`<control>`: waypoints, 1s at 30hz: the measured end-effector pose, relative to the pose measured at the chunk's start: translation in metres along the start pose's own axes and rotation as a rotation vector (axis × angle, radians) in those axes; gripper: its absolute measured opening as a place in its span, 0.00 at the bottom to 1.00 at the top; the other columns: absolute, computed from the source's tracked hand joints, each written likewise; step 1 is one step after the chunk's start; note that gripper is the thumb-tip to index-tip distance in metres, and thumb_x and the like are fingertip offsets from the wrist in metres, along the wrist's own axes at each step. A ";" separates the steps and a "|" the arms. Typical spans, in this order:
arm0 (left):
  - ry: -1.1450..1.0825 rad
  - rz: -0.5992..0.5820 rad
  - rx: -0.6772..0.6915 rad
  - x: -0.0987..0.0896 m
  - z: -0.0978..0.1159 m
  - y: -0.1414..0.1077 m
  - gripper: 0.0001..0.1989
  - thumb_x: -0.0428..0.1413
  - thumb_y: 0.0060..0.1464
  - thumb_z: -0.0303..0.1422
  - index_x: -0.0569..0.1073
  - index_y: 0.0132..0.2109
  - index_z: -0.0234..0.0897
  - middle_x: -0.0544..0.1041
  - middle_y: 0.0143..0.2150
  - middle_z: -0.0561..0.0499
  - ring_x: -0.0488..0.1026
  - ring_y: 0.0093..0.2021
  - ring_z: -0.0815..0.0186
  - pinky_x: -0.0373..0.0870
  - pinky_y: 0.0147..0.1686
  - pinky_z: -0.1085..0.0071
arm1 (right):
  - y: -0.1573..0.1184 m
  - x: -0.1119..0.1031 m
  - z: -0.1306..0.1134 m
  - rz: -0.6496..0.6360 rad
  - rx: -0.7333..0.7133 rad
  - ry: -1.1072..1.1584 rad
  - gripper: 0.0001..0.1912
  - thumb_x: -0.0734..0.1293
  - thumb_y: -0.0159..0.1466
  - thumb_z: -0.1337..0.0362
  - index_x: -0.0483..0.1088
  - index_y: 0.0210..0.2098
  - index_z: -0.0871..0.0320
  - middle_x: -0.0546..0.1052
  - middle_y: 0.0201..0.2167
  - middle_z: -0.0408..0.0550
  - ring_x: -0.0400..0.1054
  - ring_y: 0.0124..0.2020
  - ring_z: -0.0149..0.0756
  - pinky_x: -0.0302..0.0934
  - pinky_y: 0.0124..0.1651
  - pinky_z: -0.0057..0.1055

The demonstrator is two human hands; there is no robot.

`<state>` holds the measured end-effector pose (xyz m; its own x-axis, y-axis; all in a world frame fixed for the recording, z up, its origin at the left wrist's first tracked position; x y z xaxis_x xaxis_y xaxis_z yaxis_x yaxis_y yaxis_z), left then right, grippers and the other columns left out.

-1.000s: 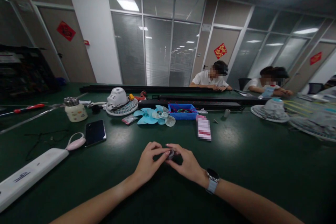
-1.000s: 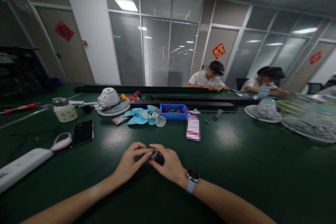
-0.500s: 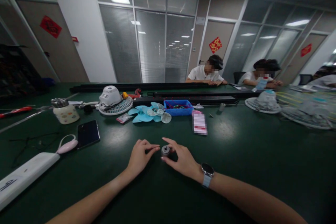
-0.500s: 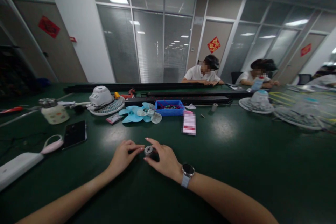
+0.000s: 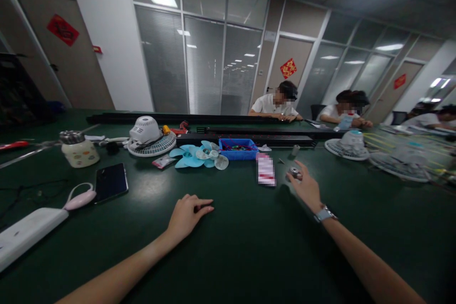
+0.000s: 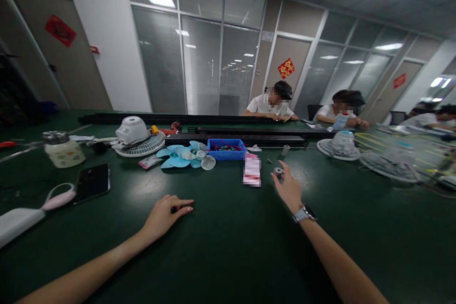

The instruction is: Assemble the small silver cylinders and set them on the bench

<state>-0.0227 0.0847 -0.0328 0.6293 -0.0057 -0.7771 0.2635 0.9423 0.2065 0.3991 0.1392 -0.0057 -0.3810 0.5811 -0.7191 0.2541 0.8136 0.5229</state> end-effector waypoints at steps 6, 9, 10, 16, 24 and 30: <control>-0.081 0.053 -0.050 -0.004 0.005 -0.001 0.23 0.51 0.58 0.50 0.77 0.53 0.44 0.77 0.35 0.49 0.72 0.37 0.58 0.64 0.36 0.66 | 0.003 0.003 0.027 0.054 -0.023 -0.044 0.33 0.62 0.64 0.53 0.56 0.64 0.60 0.76 0.49 0.58 0.73 0.46 0.48 0.64 0.48 0.44; -0.193 0.155 -0.131 -0.007 0.008 -0.002 0.25 0.45 0.61 0.49 0.76 0.52 0.39 0.78 0.37 0.48 0.73 0.36 0.59 0.66 0.36 0.66 | -0.012 -0.008 -0.019 0.175 -0.200 -0.104 0.28 0.61 0.65 0.54 0.61 0.62 0.59 0.70 0.57 0.59 0.64 0.57 0.52 0.55 0.57 0.51; -0.214 0.189 -0.154 -0.008 0.008 -0.002 0.25 0.44 0.62 0.49 0.75 0.52 0.38 0.78 0.36 0.48 0.74 0.36 0.59 0.66 0.36 0.66 | -0.021 -0.009 -0.040 0.157 -0.257 -0.084 0.26 0.60 0.66 0.54 0.64 0.60 0.58 0.71 0.56 0.58 0.63 0.57 0.52 0.54 0.58 0.52; -0.250 0.264 -0.192 -0.006 0.003 -0.003 0.24 0.44 0.62 0.49 0.73 0.50 0.37 0.75 0.29 0.51 0.74 0.33 0.59 0.67 0.34 0.66 | -0.086 0.033 -0.164 -0.588 -0.520 0.347 0.20 0.64 0.65 0.48 0.74 0.51 0.49 0.77 0.33 0.44 0.68 0.30 0.32 0.61 0.34 0.30; -0.285 0.259 -0.177 -0.007 0.008 -0.004 0.23 0.44 0.61 0.49 0.73 0.48 0.37 0.76 0.31 0.50 0.74 0.33 0.59 0.67 0.35 0.66 | -0.102 0.070 -0.209 -0.590 -0.540 0.339 0.12 0.68 0.62 0.50 0.80 0.40 0.45 0.75 0.30 0.42 0.68 0.30 0.33 0.59 0.31 0.30; -0.274 0.228 -0.181 -0.007 0.008 -0.003 0.24 0.44 0.61 0.50 0.72 0.48 0.37 0.75 0.30 0.51 0.74 0.33 0.59 0.66 0.33 0.67 | -0.034 0.015 -0.117 -0.115 -0.428 0.264 0.19 0.62 0.66 0.48 0.79 0.39 0.52 0.77 0.37 0.48 0.71 0.37 0.38 0.63 0.42 0.35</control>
Point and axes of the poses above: each hand's wrist, its own y-axis towards the middle knuckle, its own x-axis out of the palm, z = x × y, the point moved 2 cm from there along y, towards the middle knuckle
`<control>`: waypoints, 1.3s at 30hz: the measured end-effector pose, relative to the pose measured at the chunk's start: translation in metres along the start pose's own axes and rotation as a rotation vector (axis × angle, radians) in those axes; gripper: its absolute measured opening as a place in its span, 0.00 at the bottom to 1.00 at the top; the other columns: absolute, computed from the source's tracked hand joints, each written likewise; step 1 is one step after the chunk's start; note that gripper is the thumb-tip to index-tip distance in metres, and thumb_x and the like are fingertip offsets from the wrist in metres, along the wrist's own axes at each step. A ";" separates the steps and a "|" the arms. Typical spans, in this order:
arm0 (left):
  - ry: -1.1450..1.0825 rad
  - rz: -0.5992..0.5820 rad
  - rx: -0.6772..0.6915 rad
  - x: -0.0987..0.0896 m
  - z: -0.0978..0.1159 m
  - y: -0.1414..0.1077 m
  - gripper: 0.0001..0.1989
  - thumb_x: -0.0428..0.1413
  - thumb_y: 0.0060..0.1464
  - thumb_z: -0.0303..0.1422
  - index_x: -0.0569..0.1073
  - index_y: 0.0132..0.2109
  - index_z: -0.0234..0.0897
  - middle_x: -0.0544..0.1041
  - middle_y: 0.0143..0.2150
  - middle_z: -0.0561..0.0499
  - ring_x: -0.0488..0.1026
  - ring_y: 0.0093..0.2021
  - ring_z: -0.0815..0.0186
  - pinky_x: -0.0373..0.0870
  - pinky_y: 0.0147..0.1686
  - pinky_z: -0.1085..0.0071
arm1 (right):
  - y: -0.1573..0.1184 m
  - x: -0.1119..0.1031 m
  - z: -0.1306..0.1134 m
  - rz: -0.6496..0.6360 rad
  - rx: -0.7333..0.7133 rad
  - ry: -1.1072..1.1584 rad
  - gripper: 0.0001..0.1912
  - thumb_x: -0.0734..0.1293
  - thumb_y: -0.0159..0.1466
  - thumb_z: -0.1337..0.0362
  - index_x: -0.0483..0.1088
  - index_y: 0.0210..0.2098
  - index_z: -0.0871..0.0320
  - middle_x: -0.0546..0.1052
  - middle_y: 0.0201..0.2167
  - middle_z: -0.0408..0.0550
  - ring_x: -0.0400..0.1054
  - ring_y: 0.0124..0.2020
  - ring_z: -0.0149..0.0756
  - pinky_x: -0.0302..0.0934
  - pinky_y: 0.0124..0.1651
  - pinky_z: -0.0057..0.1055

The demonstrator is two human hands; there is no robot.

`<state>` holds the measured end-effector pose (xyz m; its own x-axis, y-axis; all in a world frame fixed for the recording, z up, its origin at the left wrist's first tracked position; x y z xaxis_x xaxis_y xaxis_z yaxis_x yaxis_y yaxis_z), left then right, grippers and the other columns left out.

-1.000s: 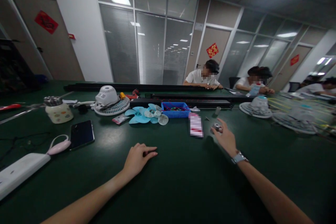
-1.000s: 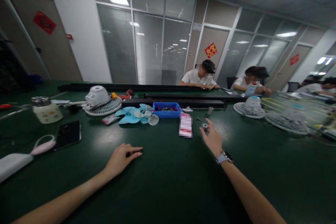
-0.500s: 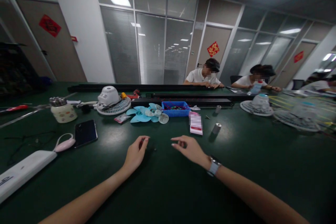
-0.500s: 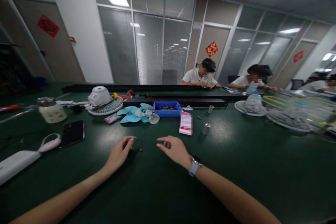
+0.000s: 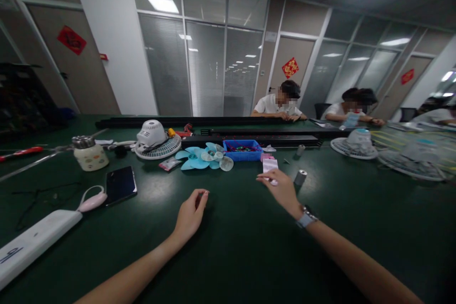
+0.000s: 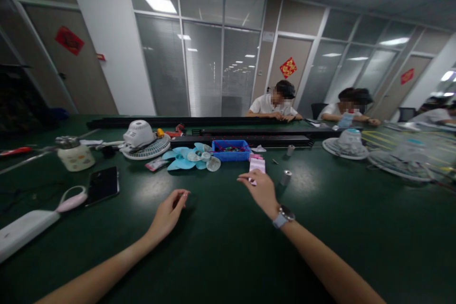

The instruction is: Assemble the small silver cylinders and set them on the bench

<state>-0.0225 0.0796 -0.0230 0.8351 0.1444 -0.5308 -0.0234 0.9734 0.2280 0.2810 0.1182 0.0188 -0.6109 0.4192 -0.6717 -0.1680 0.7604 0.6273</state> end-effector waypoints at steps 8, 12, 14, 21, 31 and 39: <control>0.018 -0.014 -0.017 0.001 -0.002 0.000 0.23 0.44 0.61 0.50 0.71 0.49 0.38 0.75 0.31 0.51 0.74 0.33 0.59 0.66 0.34 0.67 | -0.007 -0.075 0.135 0.160 0.387 -0.416 0.22 0.60 0.65 0.46 0.80 0.38 0.53 0.81 0.38 0.51 0.73 0.37 0.44 0.61 0.36 0.35; 0.030 -0.003 -0.004 0.001 -0.002 0.000 0.24 0.44 0.61 0.51 0.71 0.48 0.38 0.75 0.30 0.51 0.74 0.33 0.59 0.66 0.33 0.67 | -0.013 -0.071 0.143 0.151 0.456 -0.395 0.23 0.60 0.64 0.46 0.79 0.39 0.53 0.82 0.34 0.50 0.74 0.34 0.43 0.60 0.31 0.33; 0.034 -0.001 0.000 0.001 -0.003 0.000 0.24 0.45 0.60 0.51 0.72 0.48 0.38 0.75 0.30 0.51 0.74 0.32 0.59 0.66 0.32 0.68 | -0.012 -0.070 0.142 0.153 0.454 -0.394 0.23 0.60 0.63 0.45 0.79 0.40 0.53 0.82 0.33 0.50 0.74 0.33 0.42 0.60 0.30 0.33; 0.043 -0.024 0.013 0.002 -0.006 0.001 0.23 0.45 0.61 0.50 0.72 0.48 0.39 0.75 0.30 0.52 0.74 0.31 0.60 0.64 0.31 0.68 | -0.013 -0.068 0.140 0.113 0.455 -0.417 0.23 0.59 0.65 0.46 0.79 0.41 0.53 0.81 0.34 0.51 0.75 0.33 0.42 0.61 0.29 0.33; 0.030 -0.040 0.069 0.001 0.001 -0.003 0.21 0.46 0.62 0.48 0.71 0.50 0.38 0.76 0.32 0.51 0.73 0.31 0.61 0.66 0.32 0.68 | -0.021 -0.045 0.113 0.122 0.412 -0.151 0.28 0.66 0.60 0.50 0.70 0.56 0.57 0.80 0.42 0.54 0.76 0.39 0.47 0.69 0.43 0.43; 0.047 -0.159 0.294 0.010 0.024 -0.028 0.20 0.51 0.62 0.45 0.71 0.55 0.41 0.75 0.39 0.49 0.71 0.38 0.63 0.69 0.39 0.67 | -0.037 0.026 -0.050 -0.319 0.031 0.312 0.29 0.69 0.61 0.56 0.63 0.61 0.49 0.78 0.46 0.45 0.74 0.43 0.37 0.68 0.48 0.38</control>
Point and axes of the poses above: each hand's wrist, its own y-axis towards the middle knuckle, its own x-axis out of the palm, z = x × y, the point moved 2 cm from there along y, towards the middle knuckle
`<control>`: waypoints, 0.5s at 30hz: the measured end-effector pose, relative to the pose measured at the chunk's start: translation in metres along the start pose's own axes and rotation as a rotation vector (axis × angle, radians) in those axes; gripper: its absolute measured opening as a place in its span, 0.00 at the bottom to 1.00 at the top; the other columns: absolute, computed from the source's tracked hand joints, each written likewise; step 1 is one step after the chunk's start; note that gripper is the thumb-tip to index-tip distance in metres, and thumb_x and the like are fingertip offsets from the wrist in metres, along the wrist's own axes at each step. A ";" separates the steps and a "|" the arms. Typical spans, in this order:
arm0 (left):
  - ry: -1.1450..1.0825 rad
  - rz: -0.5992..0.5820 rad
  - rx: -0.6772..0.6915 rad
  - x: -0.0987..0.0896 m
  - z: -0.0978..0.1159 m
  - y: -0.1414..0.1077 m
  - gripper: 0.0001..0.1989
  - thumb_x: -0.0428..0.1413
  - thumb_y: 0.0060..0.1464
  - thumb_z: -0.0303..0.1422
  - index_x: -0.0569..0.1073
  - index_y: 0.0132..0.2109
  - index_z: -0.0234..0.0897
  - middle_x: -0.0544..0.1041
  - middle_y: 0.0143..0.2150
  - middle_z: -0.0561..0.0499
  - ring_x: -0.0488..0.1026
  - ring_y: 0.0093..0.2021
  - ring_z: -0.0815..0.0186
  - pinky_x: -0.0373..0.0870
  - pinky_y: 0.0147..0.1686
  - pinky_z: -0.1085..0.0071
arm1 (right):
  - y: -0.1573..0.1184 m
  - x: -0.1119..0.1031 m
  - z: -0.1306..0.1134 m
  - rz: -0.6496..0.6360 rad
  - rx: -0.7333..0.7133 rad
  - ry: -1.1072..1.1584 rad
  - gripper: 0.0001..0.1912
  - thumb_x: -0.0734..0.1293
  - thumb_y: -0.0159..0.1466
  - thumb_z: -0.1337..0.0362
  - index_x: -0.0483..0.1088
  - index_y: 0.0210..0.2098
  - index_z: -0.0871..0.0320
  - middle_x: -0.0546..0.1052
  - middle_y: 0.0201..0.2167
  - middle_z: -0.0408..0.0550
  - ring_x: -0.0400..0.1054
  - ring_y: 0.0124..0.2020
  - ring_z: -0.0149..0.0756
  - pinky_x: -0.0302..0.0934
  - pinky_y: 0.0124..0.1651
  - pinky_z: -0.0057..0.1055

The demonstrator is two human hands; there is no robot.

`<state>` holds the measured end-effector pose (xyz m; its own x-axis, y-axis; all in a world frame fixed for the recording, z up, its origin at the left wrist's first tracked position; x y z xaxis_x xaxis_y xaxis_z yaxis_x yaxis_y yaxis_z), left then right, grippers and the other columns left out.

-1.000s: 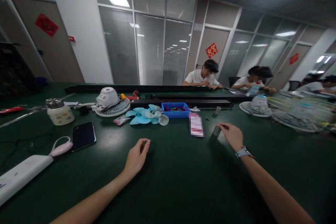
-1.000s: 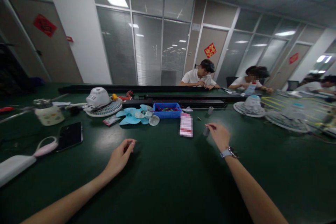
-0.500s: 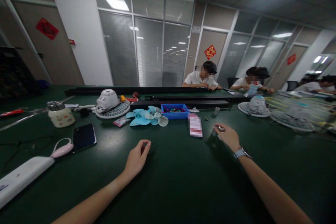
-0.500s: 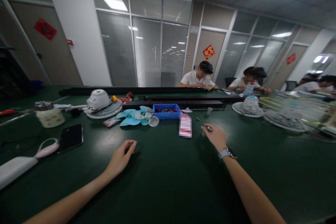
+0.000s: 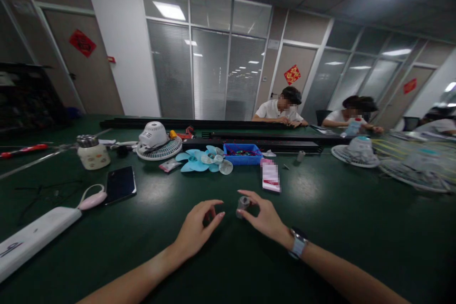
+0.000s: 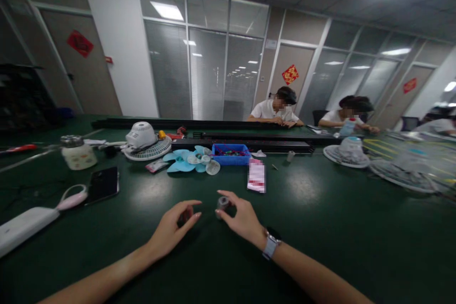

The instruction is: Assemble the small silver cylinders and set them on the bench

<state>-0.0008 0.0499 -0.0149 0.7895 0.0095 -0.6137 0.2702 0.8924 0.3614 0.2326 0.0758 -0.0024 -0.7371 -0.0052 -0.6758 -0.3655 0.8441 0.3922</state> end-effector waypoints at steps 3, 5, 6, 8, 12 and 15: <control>-0.023 -0.039 0.021 0.005 0.004 -0.004 0.20 0.52 0.62 0.44 0.70 0.58 0.42 0.74 0.40 0.49 0.70 0.38 0.64 0.68 0.39 0.68 | 0.001 0.019 -0.017 -0.081 -0.065 -0.025 0.28 0.69 0.61 0.59 0.63 0.60 0.47 0.76 0.51 0.45 0.72 0.45 0.38 0.66 0.50 0.39; -0.033 -0.059 0.005 0.006 0.005 -0.003 0.20 0.51 0.63 0.43 0.70 0.58 0.43 0.73 0.39 0.50 0.70 0.37 0.64 0.67 0.37 0.69 | 0.002 0.021 -0.019 -0.098 -0.088 -0.028 0.28 0.68 0.62 0.59 0.63 0.60 0.47 0.74 0.54 0.45 0.71 0.47 0.39 0.65 0.53 0.40; -0.036 -0.071 -0.002 0.007 0.006 -0.002 0.20 0.51 0.63 0.43 0.71 0.58 0.43 0.73 0.38 0.50 0.69 0.37 0.64 0.67 0.36 0.70 | 0.003 0.021 -0.019 -0.108 -0.091 -0.018 0.28 0.68 0.62 0.59 0.63 0.61 0.47 0.74 0.54 0.45 0.71 0.48 0.39 0.65 0.53 0.40; -0.049 -0.094 -0.006 0.008 0.007 0.004 0.19 0.50 0.64 0.43 0.73 0.57 0.43 0.73 0.37 0.50 0.69 0.36 0.65 0.65 0.35 0.70 | 0.006 0.020 -0.018 -0.137 -0.094 0.008 0.29 0.69 0.61 0.58 0.62 0.61 0.48 0.74 0.54 0.45 0.71 0.48 0.38 0.65 0.54 0.39; -0.100 -0.106 -0.001 0.009 0.008 0.021 0.16 0.51 0.63 0.43 0.78 0.51 0.44 0.73 0.37 0.49 0.69 0.36 0.65 0.63 0.36 0.72 | 0.015 0.024 -0.009 -0.179 -0.104 -0.028 0.32 0.73 0.58 0.55 0.64 0.60 0.49 0.75 0.53 0.46 0.73 0.48 0.39 0.66 0.54 0.37; -0.136 -0.106 0.004 0.010 0.003 0.033 0.14 0.55 0.60 0.44 0.81 0.46 0.45 0.72 0.35 0.50 0.69 0.36 0.66 0.62 0.36 0.73 | 0.025 0.035 0.008 -0.202 -0.176 -0.114 0.37 0.76 0.51 0.52 0.65 0.58 0.50 0.76 0.53 0.48 0.74 0.47 0.43 0.68 0.52 0.36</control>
<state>0.0172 0.0780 -0.0072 0.8239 -0.1456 -0.5478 0.3576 0.8833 0.3032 0.2022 0.1009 -0.0213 -0.5747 -0.0952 -0.8128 -0.5986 0.7262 0.3382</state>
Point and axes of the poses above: each hand's wrist, its own y-axis towards the middle knuckle, its own x-axis out of the palm, z = x × y, the point moved 2 cm from there along y, towards the middle knuckle
